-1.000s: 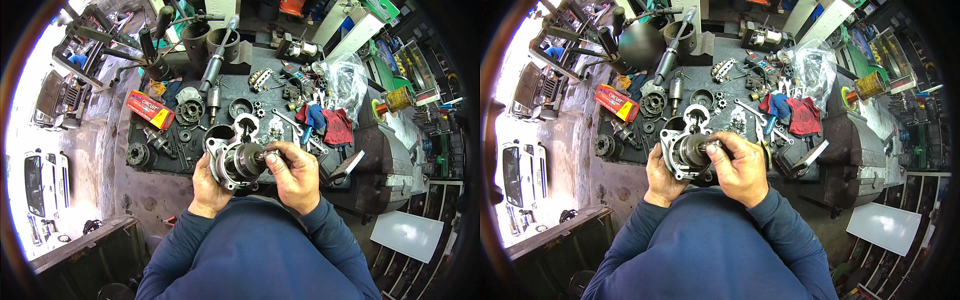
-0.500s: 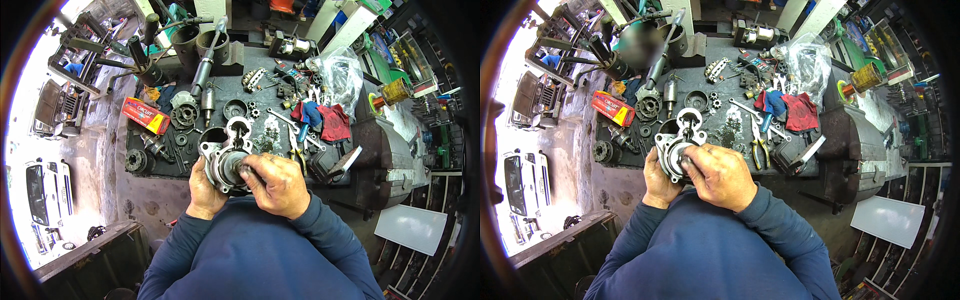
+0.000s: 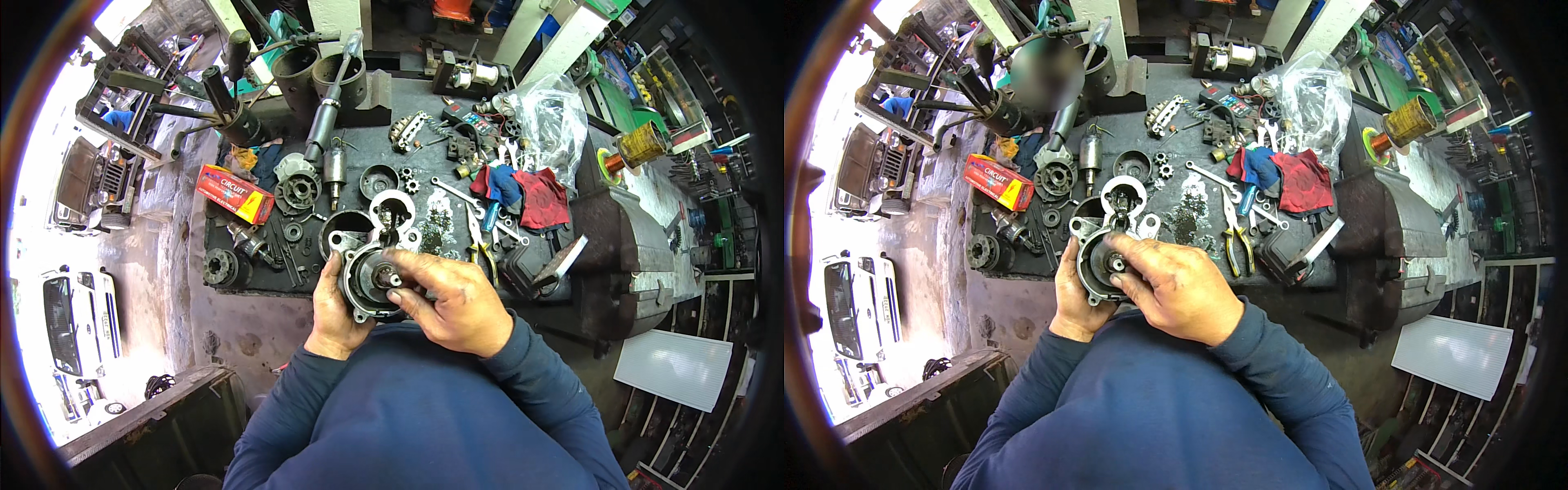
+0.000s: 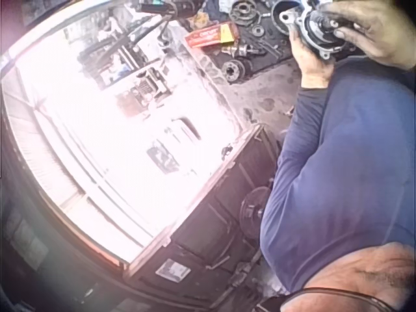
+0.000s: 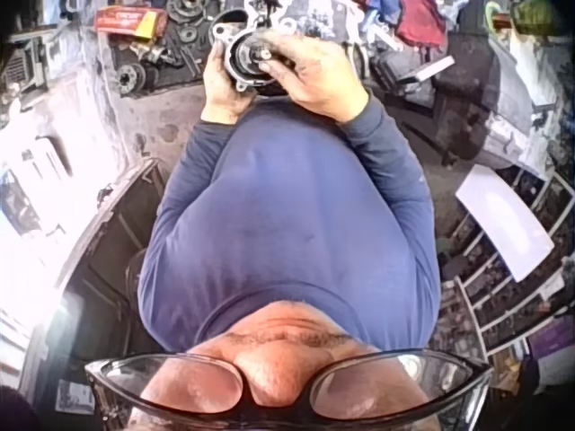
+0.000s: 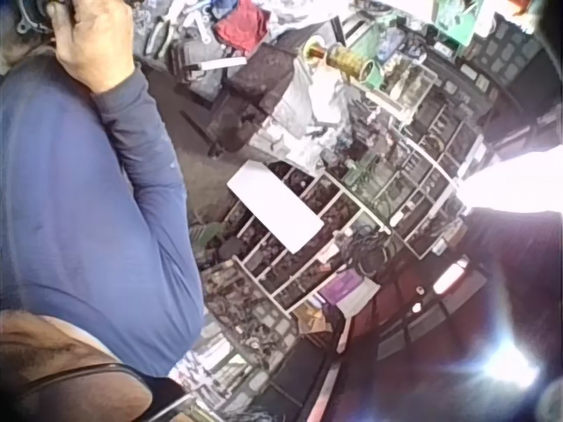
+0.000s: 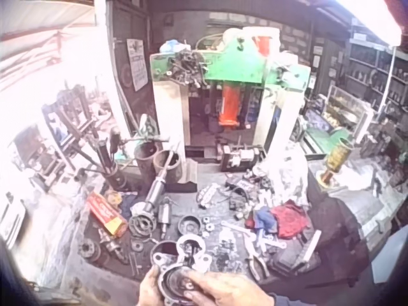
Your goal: The person cleans a cylindrical metal part with a cloth, then wipes a larger housing component. They insert a shaft into the housing, rotate it, and use a screwdriver to adjust internal components. The person then handles a small spring and places it into the housing, continuing to assemble the mechanism.
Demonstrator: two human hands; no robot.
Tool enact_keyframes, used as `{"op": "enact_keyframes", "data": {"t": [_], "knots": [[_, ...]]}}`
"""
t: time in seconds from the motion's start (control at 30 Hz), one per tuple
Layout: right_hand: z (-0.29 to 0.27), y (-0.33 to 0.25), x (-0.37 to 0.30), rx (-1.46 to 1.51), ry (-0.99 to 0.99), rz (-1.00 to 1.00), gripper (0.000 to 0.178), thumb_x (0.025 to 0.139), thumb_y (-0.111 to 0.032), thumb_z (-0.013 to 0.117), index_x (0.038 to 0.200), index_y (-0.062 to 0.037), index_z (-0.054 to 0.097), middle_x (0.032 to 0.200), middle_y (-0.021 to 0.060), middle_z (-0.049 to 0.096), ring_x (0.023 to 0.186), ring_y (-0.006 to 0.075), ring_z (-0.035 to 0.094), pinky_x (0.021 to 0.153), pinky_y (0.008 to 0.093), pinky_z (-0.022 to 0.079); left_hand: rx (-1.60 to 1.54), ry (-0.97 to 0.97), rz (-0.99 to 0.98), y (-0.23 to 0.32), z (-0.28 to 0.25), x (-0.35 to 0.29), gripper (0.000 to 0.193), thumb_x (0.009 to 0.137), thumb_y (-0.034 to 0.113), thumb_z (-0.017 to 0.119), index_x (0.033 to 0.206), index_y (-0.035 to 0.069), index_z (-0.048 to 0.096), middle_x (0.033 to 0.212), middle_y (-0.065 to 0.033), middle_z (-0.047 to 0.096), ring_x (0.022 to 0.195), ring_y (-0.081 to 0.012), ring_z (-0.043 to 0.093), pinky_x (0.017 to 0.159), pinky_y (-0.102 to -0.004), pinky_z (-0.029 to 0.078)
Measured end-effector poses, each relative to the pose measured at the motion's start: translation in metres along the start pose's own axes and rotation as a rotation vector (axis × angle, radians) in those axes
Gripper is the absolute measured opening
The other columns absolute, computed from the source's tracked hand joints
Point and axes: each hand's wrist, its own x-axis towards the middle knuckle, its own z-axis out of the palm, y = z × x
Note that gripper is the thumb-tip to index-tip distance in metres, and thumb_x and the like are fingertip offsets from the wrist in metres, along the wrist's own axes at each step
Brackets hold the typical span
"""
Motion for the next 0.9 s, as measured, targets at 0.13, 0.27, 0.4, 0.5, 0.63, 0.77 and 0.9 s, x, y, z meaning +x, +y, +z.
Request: {"op": "enact_keyframes", "data": {"t": [0.13,0.27,0.4,0.5,0.63,0.77,0.9], "knots": [[-0.02,0.006,-0.015,0.073,0.148,0.154,0.04,0.096,-0.01,0.077,0.133,0.0012,0.068,0.092,0.0092,0.074,0.076,0.0158,0.069,0.07,0.0314,0.055,-0.047,0.061,-0.035,0.0,0.0,-0.001,0.058,0.111,0.054,0.041,0.14,0.009,0.064,0.134,-0.0133,0.072,0.122,-0.0308,0.07,0.107,-0.0493,0.056],[-0.031,0.022,-0.032,0.139,0.199,0.62,0.027,0.102,-0.012,0.072,0.124,0.0032,0.071,0.098,0.0111,0.074,0.088,0.0156,0.068,0.082,0.0306,0.055,-0.139,0.052,-0.115,-0.003,-0.004,0.0,0.057,0.111,0.054,0.043,0.139,0.009,0.066,0.135,-0.0134,0.072,0.123,-0.0309,0.07,0.106,-0.0505,0.057],[-0.023,0.031,-0.047,0.128,0.165,0.282,0.024,0.101,-0.015,0.072,0.12,0.001,0.072,0.101,0.014,0.073,0.091,0.0234,0.07,0.084,0.0353,0.055,-0.12,0.033,-0.143,-0.012,-0.007,0.003,0.053,0.111,0.052,0.046,0.139,0.012,0.066,0.135,-0.011,0.072,0.122,-0.0298,0.07,0.106,-0.0503,0.057],[-0.024,0.036,-0.052,0.12,0.237,0.356,0.025,0.102,-0.017,0.071,0.118,0.0018,0.072,0.103,0.0157,0.074,0.093,0.0271,0.07,0.085,0.0372,0.056,-0.199,0.159,-0.129,-0.016,-0.008,0.002,0.054,0.109,0.053,0.046,0.14,0.013,0.066,0.138,-0.0116,0.071,0.126,-0.0311,0.068,0.111,-0.0535,0.054],[-0.03,0.046,-0.061,0.181,0.212,0.488,0.027,0.102,-0.017,0.071,0.121,0.0033,0.072,0.107,0.0181,0.076,0.096,0.028,0.073,0.087,0.0377,0.056,-0.089,0.06,-0.018,-0.013,-0.009,0.001,0.055,0.109,0.052,0.045,0.143,0.013,0.064,0.139,-0.012,0.07,0.13,-0.0328,0.066,0.113,-0.0554,0.052],[-0.027,0.062,-0.08,0.255,0.189,0.597,0.029,0.103,-0.017,0.071,0.122,0.0041,0.072,0.108,0.02,0.076,0.097,0.0278,0.074,0.088,0.0375,0.057,-0.107,0.046,-0.042,-0.015,-0.01,0.002,0.057,0.11,0.052,0.043,0.143,0.009,0.062,0.14,-0.0153,0.069,0.13,-0.0344,0.066,0.113,-0.0555,0.052],[-0.013,0.086,-0.091,0.165,0.076,0.544,0.027,0.108,-0.019,0.064,0.123,0.0017,0.073,0.114,0.0196,0.077,0.105,0.0302,0.074,0.093,0.0399,0.057,-0.122,-0.009,-0.087,-0.02,-0.005,0.0,0.058,0.111,0.052,0.043,0.144,0.007,0.062,0.14,-0.0159,0.069,0.127,-0.0338,0.067,0.11,-0.0529,0.054]]}}
